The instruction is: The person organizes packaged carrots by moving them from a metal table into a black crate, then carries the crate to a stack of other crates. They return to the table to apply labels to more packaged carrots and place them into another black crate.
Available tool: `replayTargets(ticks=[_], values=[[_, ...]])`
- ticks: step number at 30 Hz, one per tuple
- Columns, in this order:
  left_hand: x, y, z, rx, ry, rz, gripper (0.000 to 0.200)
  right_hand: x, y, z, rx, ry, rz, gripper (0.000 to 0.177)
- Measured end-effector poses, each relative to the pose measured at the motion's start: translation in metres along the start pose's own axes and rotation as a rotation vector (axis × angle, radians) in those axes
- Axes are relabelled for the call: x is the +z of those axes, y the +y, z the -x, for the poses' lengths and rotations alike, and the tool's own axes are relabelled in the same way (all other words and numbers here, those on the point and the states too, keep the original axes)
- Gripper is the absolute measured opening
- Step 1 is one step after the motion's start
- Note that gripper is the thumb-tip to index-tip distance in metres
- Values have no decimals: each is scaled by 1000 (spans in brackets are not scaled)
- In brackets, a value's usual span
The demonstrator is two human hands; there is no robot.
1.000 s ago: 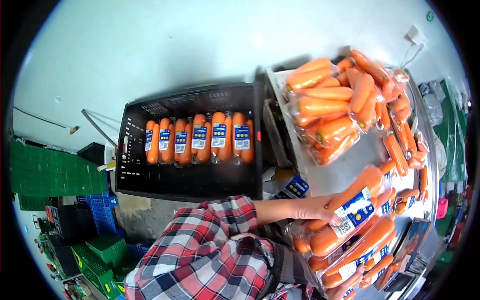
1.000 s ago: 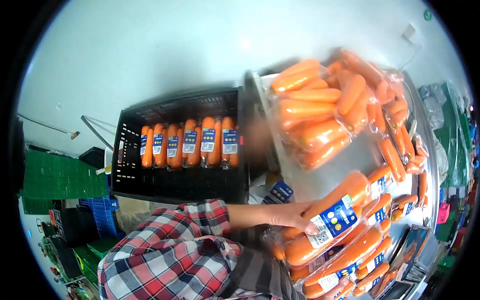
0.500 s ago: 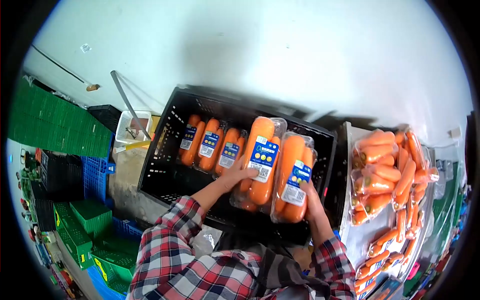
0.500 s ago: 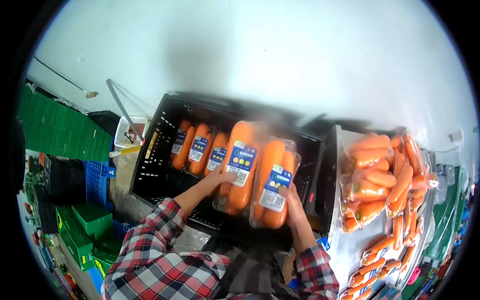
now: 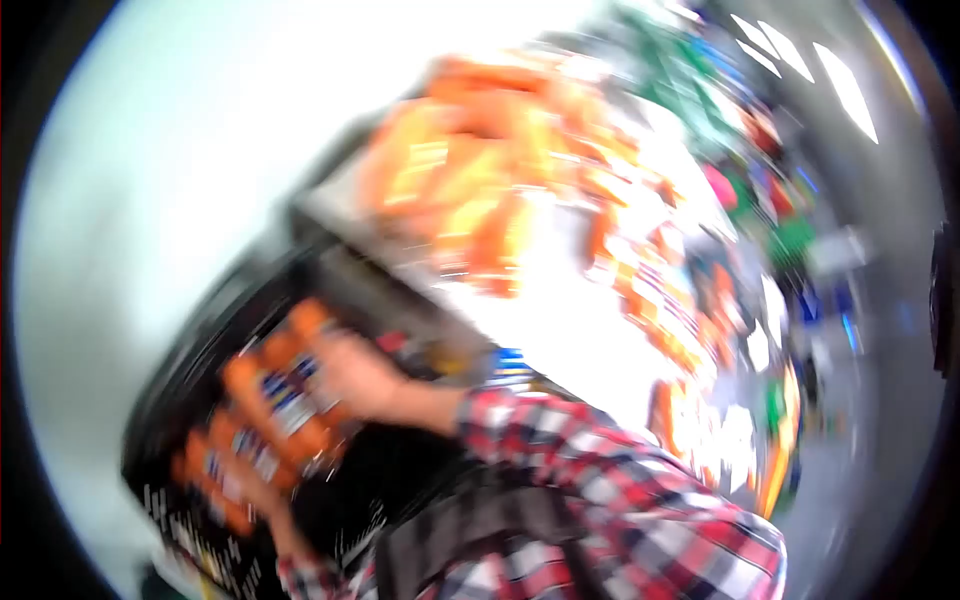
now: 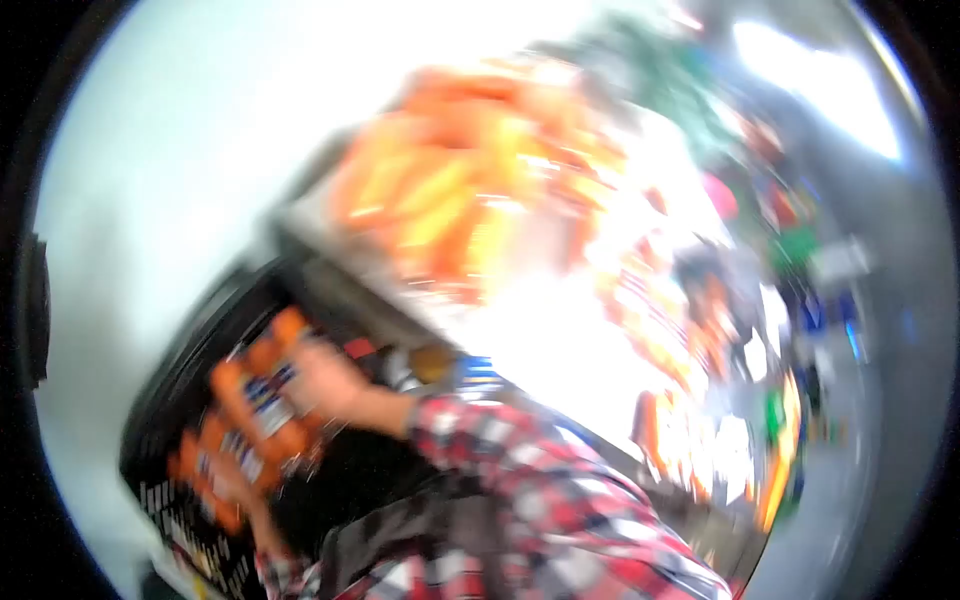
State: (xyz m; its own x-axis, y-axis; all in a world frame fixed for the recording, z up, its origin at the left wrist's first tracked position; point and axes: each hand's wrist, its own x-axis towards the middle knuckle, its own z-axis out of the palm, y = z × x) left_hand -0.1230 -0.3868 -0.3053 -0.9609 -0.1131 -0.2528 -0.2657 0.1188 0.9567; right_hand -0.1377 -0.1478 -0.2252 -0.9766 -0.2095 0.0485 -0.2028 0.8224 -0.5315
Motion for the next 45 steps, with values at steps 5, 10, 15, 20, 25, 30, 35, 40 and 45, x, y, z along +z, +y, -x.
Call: replayTargets(ticks=[5, 10, 15, 20, 25, 30, 35, 40, 45], values=[[35, 13, -41, 151, 1, -344, 63, -105, -18, 69, -134, 190, -471, 50], [63, 45, -51, 314, 31, -565, 57, -189, 53, 207, 69, 573, -280, 39], [110, 98, -32, 553, 119, -672, 52, -245, 154, 445, 908, 868, 84, 48], [205, 176, 45, 950, 71, -542, 47, -272, 225, 633, 1122, 148, 504, 37], [384, 175, 192, 607, -590, -157, 43, -268, 224, 679, 1153, 775, 86, 40], [487, 114, 377, -320, -1354, -187, 41, -305, 206, 762, 1278, 670, 443, 42], [537, 99, 462, -932, -1411, -176, 44, -296, 222, 789, 1092, 676, -171, 44], [549, 79, 490, -979, -1344, -61, 41, -327, 206, 864, 1678, 584, -58, 55], [555, 85, 501, -1061, -1251, 7, 35, -344, 202, 881, 1693, 779, -846, 79]])
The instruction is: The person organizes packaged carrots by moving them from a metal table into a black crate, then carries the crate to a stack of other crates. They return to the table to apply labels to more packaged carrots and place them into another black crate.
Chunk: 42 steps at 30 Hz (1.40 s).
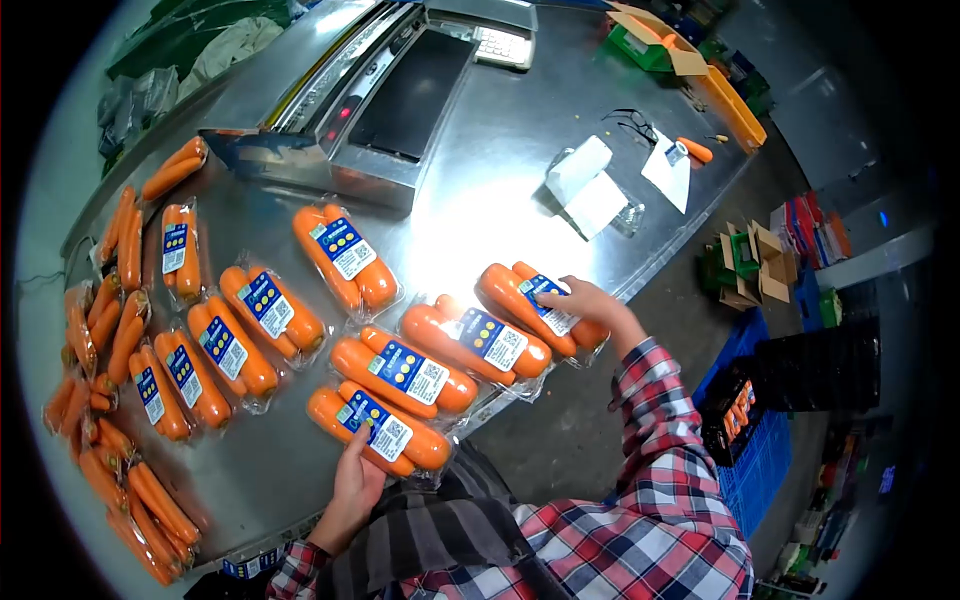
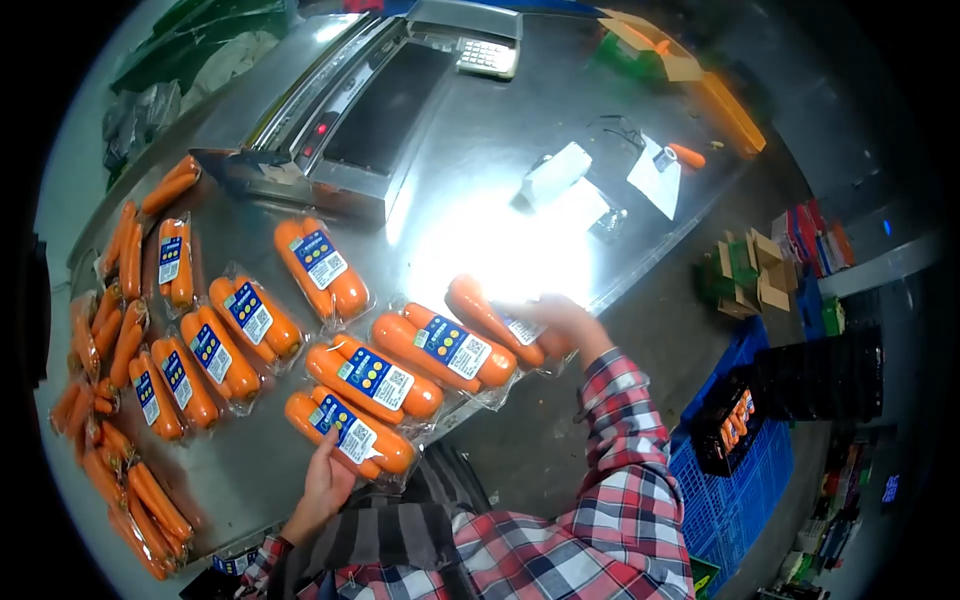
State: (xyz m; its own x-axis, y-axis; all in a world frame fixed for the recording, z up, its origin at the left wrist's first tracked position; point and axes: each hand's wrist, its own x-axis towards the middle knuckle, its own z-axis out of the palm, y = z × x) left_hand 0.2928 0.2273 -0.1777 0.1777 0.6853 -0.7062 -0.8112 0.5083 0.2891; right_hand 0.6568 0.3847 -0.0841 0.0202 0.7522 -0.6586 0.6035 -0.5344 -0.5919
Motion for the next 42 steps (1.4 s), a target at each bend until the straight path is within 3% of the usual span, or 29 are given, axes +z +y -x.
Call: replayTargets(ticks=[1, 6, 7, 8, 10, 12, 14, 17, 20, 24, 26, 31, 32, 34, 37, 39, 40, 42], values=[[-4, -1, -1, 3, 33, 5, 35, -9, 3, -4, -28, -103, -82, 75], [3, 6, 22, -19, -4, 104, 35, -42, 38, -50, 49, -123, -141, 56], [9, 8, 30, -23, -23, 112, 35, -38, 19, -36, 49, -140, -327, 52], [14, 8, 28, -69, -65, 132, 36, -31, -3, -20, 51, -236, -485, 55], [38, 5, 16, -66, -43, 107, 35, -14, -11, -33, 93, -340, -441, 56], [51, -1, -8, -8, -52, 59, 34, 7, -4, -61, 4, -581, -441, 56], [62, 2, -13, 15, -14, -40, 38, 21, -4, -71, 151, -693, -442, 56], [61, 9, -11, 28, 21, -248, 49, 31, 0, -77, 203, -760, -538, 55], [54, 9, -16, 59, 18, -258, 51, 40, -6, -72, 190, -761, -571, 55], [51, 10, -23, 165, -106, -195, 51, 62, -5, -63, 139, -923, -635, 62], [38, 5, -30, 177, -105, -227, 51, 82, -5, -52, 97, -911, -672, 62], [25, 33, -42, 46, -241, -205, 55, 99, 8, -50, 226, -814, -931, 43], [23, 35, -43, 44, -273, -212, 56, 102, 11, -50, 240, -609, -857, 40], [21, 34, -42, 59, -305, -191, 60, 102, -13, -41, 101, -528, -602, 38], [18, 29, -39, 84, -323, -126, 62, 96, -8, -54, 71, -675, -686, 37], [17, 31, -39, 66, -386, -77, 62, 107, -44, -1, -6, -443, -674, 36], [15, 32, -38, 60, -405, -65, 63, 105, -11, -25, 68, -333, -728, 40], [7, 31, -42, 21, -424, 5, 67, 113, -8, -22, -16, -345, -766, 52]])
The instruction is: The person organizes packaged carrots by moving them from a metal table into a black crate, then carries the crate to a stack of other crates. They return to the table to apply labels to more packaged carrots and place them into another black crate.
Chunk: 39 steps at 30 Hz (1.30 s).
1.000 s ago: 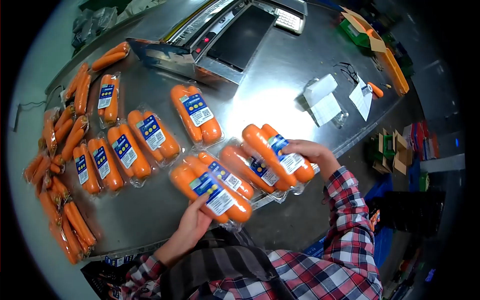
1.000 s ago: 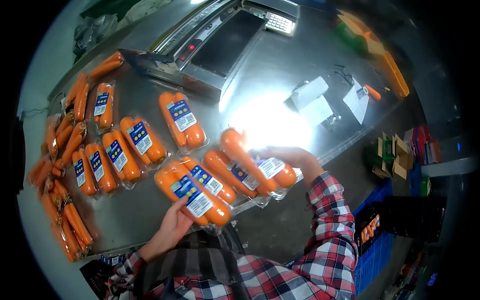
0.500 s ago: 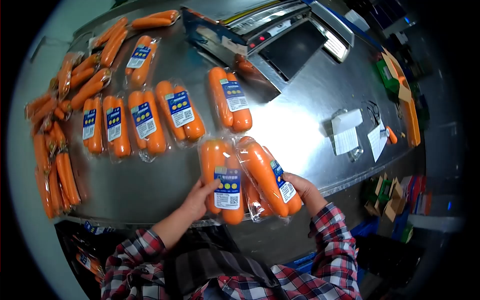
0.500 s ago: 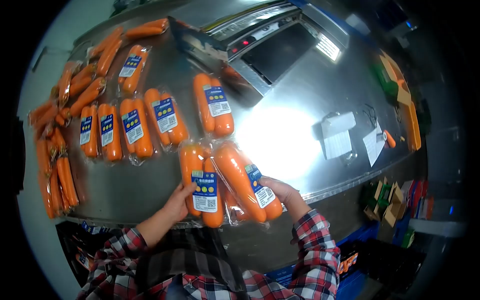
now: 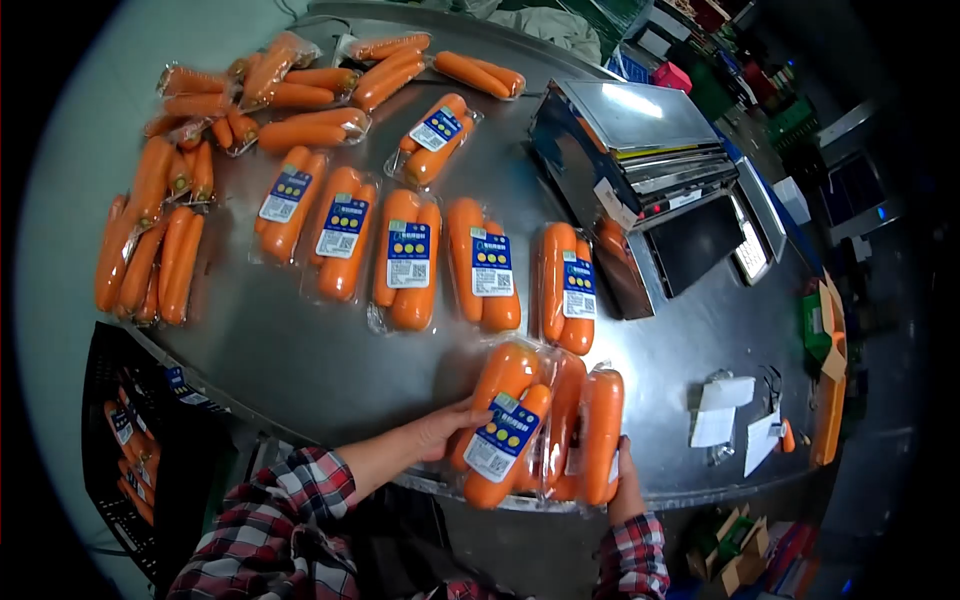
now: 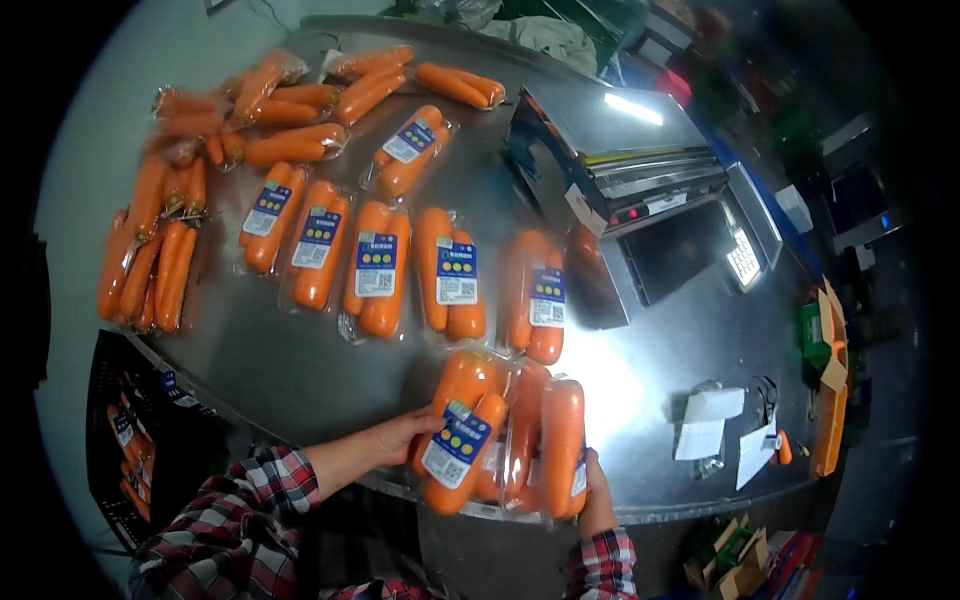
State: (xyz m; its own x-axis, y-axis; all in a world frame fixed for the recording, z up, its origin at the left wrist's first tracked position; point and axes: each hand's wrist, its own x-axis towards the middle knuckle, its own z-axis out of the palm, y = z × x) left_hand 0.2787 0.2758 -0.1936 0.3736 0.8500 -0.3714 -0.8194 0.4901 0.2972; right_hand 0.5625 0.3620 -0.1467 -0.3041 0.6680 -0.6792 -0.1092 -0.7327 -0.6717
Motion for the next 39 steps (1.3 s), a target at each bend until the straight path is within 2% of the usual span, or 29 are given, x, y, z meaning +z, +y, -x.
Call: replayTargets(ticks=[2, 4, 5, 8, 9, 12, 14, 16, 17, 18, 21, 23, 25, 27, 30, 32, 34, 36, 39], values=[[-3, 7, 3, -46, -93, 61, 74, -40, 25, -28, 30, -82, -148, 54], [3, 8, 0, -7, -115, 31, 77, -43, 35, -36, 46, -72, -223, 55], [11, 7, 1, 8, -45, -32, 76, -30, 32, -29, 47, -56, -226, 55], [15, 11, -3, -71, -27, -76, 69, 14, 8, 2, 39, -25, -193, 55], [14, 11, -4, -62, -16, -89, 66, 19, 5, 3, 57, 7, -244, 52], [12, 12, -1, -39, 7, -132, 61, 12, 11, -5, 89, -84, -294, 45], [7, 13, 8, -38, 30, -139, 58, 21, 16, 7, 22, -36, -235, 41], [3, 16, 22, -2, 6, -119, 60, 48, 15, 31, -56, 70, -92, 48], [-1, 19, 32, 13, -18, -87, 60, 44, 21, 29, -94, -47, -162, 44], [-5, 21, 44, 32, -36, -52, 61, 45, 23, 21, -119, -79, -55, 55], [-11, 42, 91, 127, -178, -72, 67, 80, 31, 12, -181, -157, 31, 60], [-12, 61, 134, 213, -207, -95, 70, 112, 37, 15, -210, -219, 76, 64], [-32, 78, 175, 401, -231, -246, 68, 149, 51, 21, -229, -303, 130, 67], [-57, 86, 241, 527, -162, -296, 65, 196, 68, 30, -225, -423, 182, 71], [-74, 113, 384, 627, -63, -275, 64, 287, 98, 42, -178, -649, 268, 76], [-108, 115, 466, 785, -9, -459, 66, 350, 120, 49, -111, -816, 330, 80], [-135, 105, 559, 795, 156, -517, 71, 417, 149, 55, -21, -989, 413, 84], [-140, 86, 644, 647, 468, -440, 78, 484, 174, 62, 106, -1177, 518, 88], [-177, 44, 719, 443, 712, -563, 83, 582, 209, 68, 294, -1506, 799, 94]])
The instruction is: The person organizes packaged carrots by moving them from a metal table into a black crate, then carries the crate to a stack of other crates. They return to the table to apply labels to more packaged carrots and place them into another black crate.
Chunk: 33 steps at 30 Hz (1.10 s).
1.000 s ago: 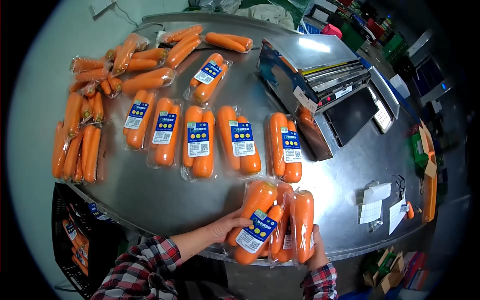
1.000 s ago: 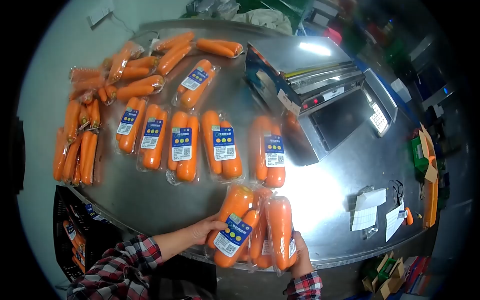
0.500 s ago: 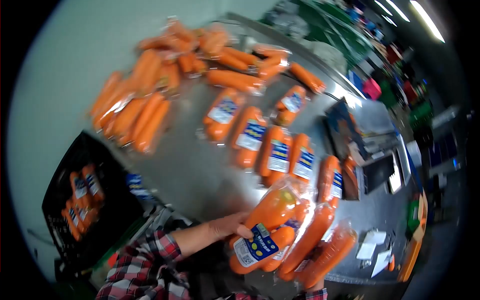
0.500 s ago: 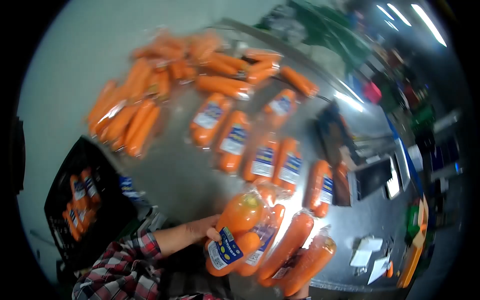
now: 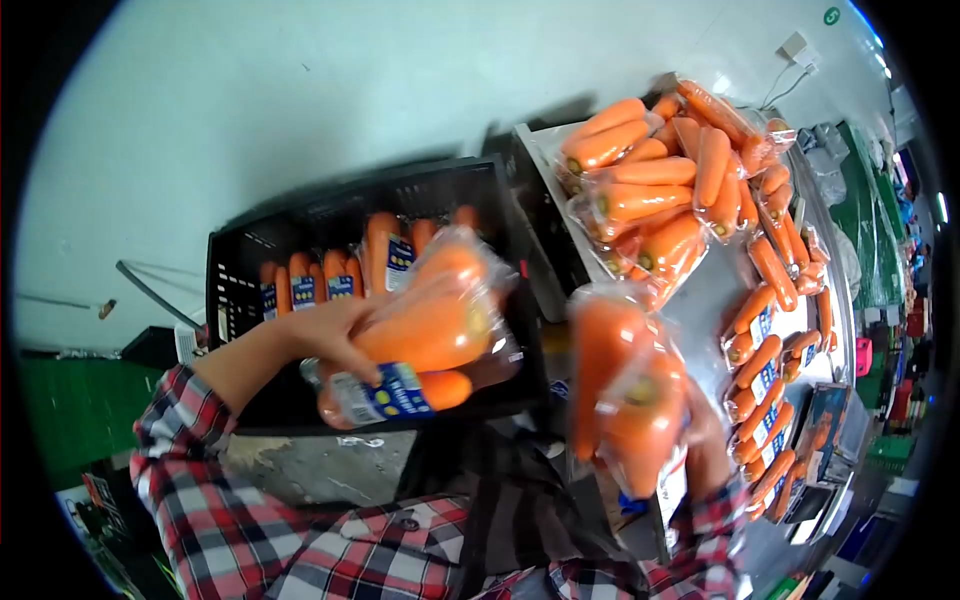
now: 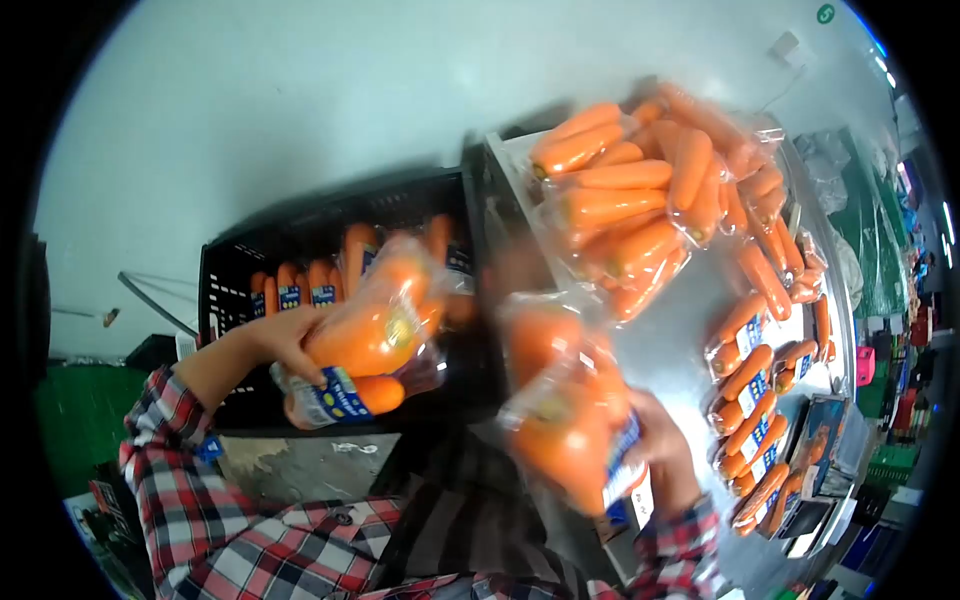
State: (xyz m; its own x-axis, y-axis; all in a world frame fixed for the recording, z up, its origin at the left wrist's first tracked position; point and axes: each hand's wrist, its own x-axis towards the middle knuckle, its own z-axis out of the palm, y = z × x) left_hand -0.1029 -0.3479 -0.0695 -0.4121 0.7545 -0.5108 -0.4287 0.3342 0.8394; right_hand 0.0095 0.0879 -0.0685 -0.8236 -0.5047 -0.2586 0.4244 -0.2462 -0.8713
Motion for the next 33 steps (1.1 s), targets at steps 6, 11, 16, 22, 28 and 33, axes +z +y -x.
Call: replayTargets(ticks=[6, 11, 16, 22, 28, 33], values=[[-83, -102, 55, -488, -100, -643, 90, 67, -47, -192, 335, -589, 793, 63], [-97, -166, 66, -401, -151, -862, 73, 94, 19, -260, 586, -748, 916, 56], [-96, -188, 52, -430, -308, -744, 70, 118, 70, -289, 696, -924, 1238, 64], [-80, -158, 27, -392, -436, -926, 74, 116, 139, -304, 511, -1112, 1574, 52], [-81, -191, 34, -181, -381, -915, 68, 104, 165, -250, 226, -692, 1695, 44], [-84, -198, 31, -495, -295, -804, 44, 91, 102, -160, -285, -122, 1102, 38]])
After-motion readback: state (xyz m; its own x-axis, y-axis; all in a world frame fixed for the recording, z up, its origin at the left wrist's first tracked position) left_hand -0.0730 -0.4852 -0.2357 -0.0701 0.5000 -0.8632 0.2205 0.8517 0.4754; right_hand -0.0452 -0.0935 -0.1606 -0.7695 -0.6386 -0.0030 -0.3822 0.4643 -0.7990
